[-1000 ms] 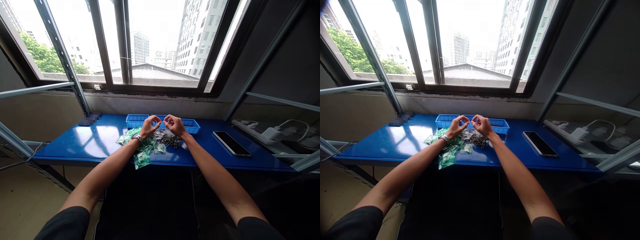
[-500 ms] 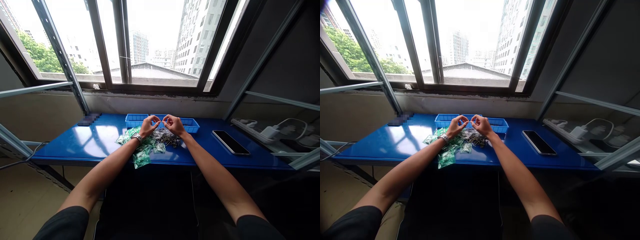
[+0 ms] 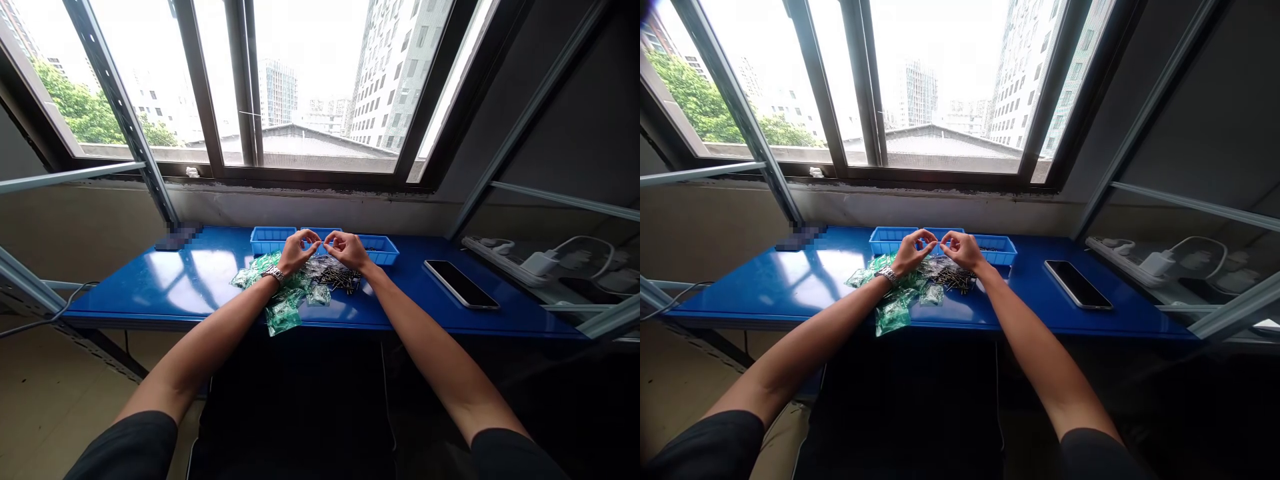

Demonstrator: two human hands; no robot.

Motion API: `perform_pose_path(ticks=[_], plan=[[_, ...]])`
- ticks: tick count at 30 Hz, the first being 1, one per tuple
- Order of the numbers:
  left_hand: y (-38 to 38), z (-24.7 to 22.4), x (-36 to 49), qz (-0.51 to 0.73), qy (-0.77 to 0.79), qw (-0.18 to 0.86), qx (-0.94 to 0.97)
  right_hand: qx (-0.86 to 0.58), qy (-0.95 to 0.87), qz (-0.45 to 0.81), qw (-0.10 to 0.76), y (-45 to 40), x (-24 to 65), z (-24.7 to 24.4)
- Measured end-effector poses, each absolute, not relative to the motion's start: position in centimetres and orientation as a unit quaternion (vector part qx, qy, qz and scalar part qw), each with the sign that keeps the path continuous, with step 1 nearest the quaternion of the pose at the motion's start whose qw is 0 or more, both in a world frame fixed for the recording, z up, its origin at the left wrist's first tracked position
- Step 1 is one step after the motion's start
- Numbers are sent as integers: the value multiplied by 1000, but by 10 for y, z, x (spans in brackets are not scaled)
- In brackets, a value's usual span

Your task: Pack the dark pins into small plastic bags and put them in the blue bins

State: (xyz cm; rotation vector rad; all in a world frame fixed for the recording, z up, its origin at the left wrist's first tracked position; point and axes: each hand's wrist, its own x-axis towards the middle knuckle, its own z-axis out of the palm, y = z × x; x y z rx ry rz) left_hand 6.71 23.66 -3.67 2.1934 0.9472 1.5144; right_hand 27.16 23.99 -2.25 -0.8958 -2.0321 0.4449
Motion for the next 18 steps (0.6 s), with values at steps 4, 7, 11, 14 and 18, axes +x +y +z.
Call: perform_pose_path(ticks=[4, 7, 11, 14, 18], plan=[[236, -37, 68, 519, 324, 163, 774, -347, -832, 182, 392, 245, 271, -28], [237, -38, 69, 523, 326, 164, 771, -354, -828, 174, 399, 245, 272, -27], [238, -39, 68, 528, 332, 159, 766, -365, -811, 161, 429, 240, 272, -23], [238, -39, 68, 516, 334, 149, 774, -368, -797, 156, 454, 235, 270, -19], [238, -41, 68, 484, 322, 131, 803, -357, -800, 158, 457, 230, 266, -17]])
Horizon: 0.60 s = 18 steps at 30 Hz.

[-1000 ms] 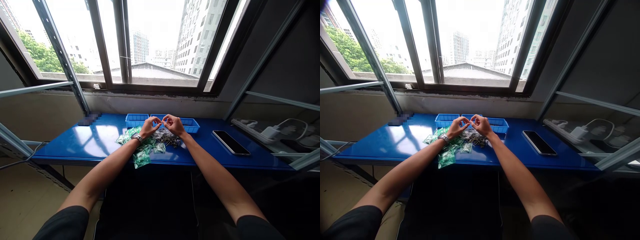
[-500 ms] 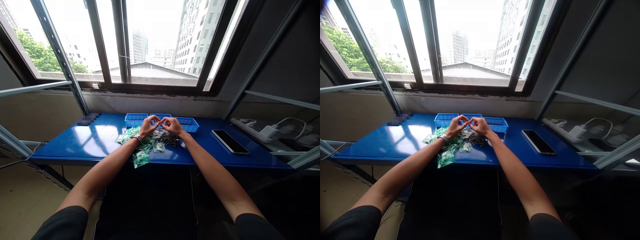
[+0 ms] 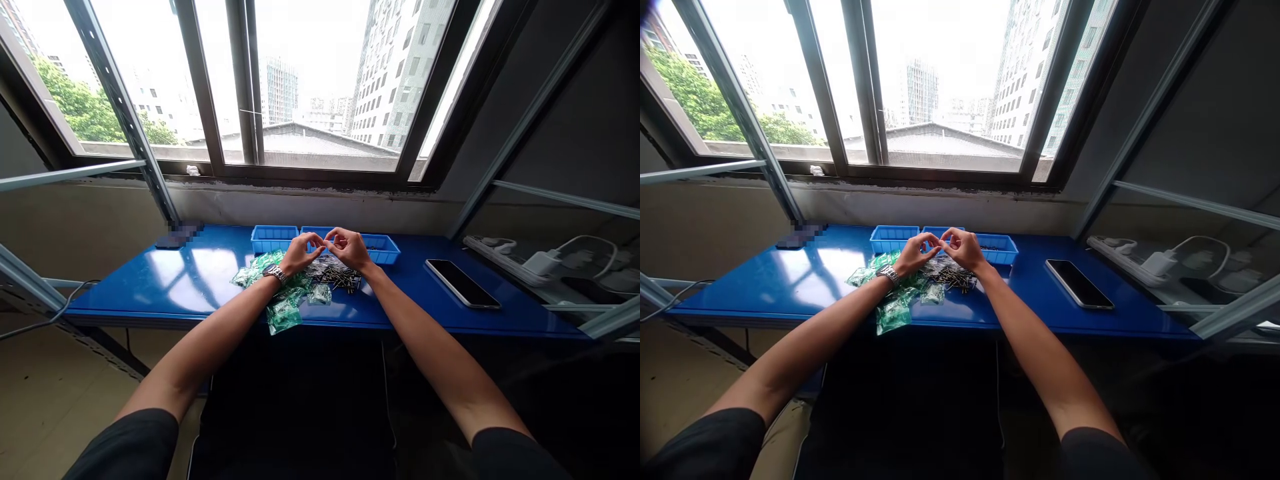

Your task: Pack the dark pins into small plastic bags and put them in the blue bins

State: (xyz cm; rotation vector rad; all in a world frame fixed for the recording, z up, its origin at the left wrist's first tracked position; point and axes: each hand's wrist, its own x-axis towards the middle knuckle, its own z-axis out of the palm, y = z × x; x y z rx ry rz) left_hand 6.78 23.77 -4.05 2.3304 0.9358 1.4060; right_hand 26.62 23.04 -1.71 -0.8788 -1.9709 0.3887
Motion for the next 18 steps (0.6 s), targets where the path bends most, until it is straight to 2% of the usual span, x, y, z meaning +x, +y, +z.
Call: perform_pose_path(ticks=[8, 14, 18], plan=[[235, -38, 68, 516, 329, 150, 777, -365, -795, 166, 454, 234, 270, -17], [236, -38, 69, 530, 319, 175, 766, -355, -829, 178, 394, 244, 271, -27], [237, -39, 68, 530, 323, 171, 765, -355, -827, 175, 399, 245, 271, -27]])
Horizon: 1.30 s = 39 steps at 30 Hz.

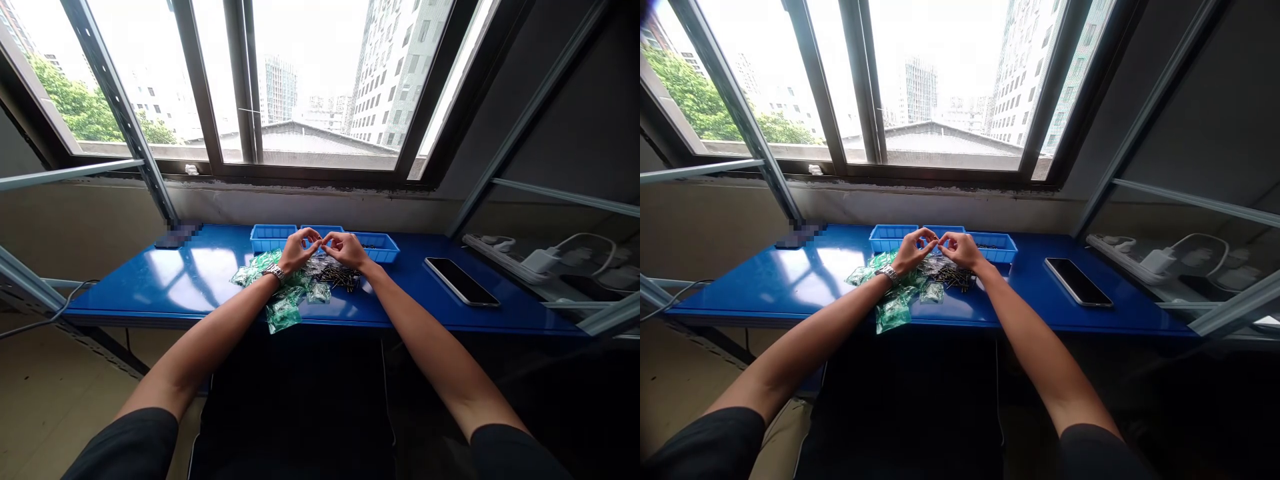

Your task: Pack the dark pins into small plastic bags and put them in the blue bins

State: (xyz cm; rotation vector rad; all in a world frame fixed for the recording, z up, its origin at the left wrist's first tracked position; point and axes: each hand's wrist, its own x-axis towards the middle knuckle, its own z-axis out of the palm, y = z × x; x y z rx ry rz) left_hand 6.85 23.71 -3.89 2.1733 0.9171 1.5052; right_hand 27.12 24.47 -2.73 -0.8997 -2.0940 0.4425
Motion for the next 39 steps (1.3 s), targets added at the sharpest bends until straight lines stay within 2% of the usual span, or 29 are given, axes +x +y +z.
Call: perform_pose_path(ticks=[9, 13, 18, 26, 34, 39], plan=[[237, -40, 68, 505, 327, 147, 785, -361, -794, 168, 459, 230, 268, -16], [236, -41, 68, 488, 322, 122, 802, -354, -797, 181, 455, 229, 266, -16], [235, -39, 68, 519, 330, 140, 776, -363, -793, 170, 458, 232, 270, -16], [236, -38, 69, 537, 321, 160, 763, -361, -823, 181, 399, 243, 271, -24], [235, -38, 68, 518, 330, 150, 775, -363, -793, 176, 457, 232, 270, -16], [236, -41, 69, 488, 322, 130, 801, -351, -796, 188, 455, 229, 267, -14]])
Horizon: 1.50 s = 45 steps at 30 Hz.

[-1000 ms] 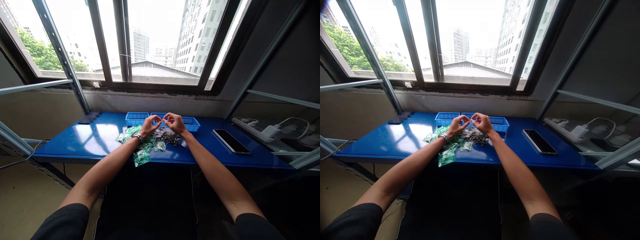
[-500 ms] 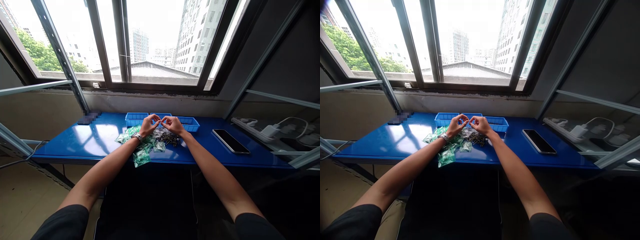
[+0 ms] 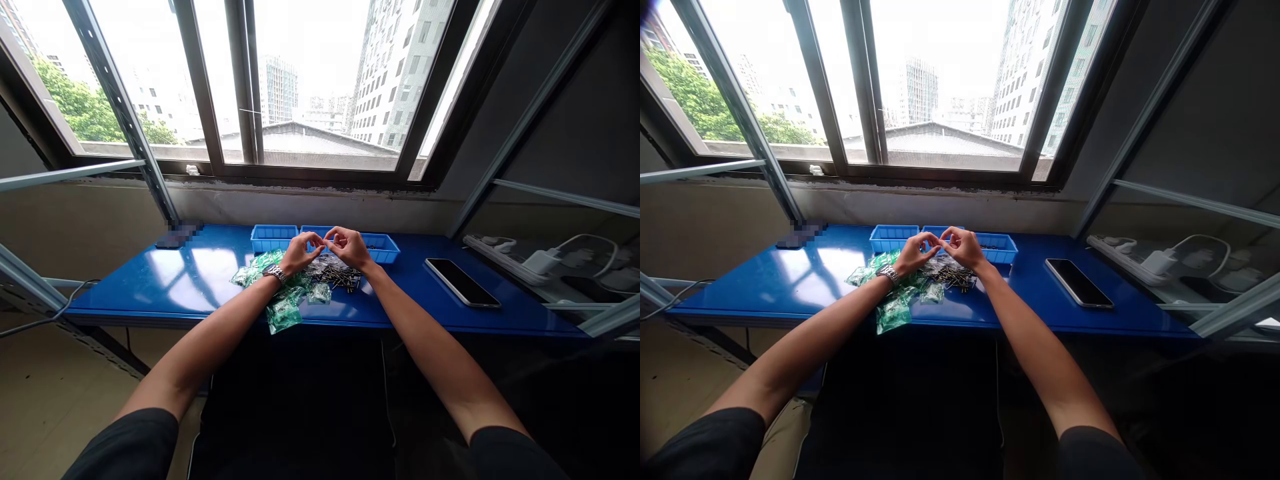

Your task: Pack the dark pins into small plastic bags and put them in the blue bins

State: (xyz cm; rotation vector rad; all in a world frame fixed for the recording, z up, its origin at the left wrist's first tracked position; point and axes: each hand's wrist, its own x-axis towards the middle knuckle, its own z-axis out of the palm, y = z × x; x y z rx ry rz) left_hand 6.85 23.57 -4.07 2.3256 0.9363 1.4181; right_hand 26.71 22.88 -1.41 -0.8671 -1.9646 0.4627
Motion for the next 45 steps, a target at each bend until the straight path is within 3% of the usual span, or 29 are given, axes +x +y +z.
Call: perform_pose_path(ticks=[12, 17, 22, 26, 32, 45], plan=[[232, -37, 69, 529, 327, 151, 768, -381, -830, 174, 367, 240, 278, -16], [232, -37, 68, 535, 340, 151, 758, -526, -753, 25, 394, 238, 317, -1], [234, -40, 67, 514, 339, 148, 774, -660, -675, -42, 326, 224, 353, 5], [234, -41, 68, 514, 341, 146, 773, -658, -688, -23, 305, 189, 351, 3], [234, -40, 68, 511, 338, 146, 777, -681, -720, 30, 132, 138, 326, -7], [234, -42, 68, 504, 332, 138, 785, -686, -726, 29, 49, 136, 331, -14]])
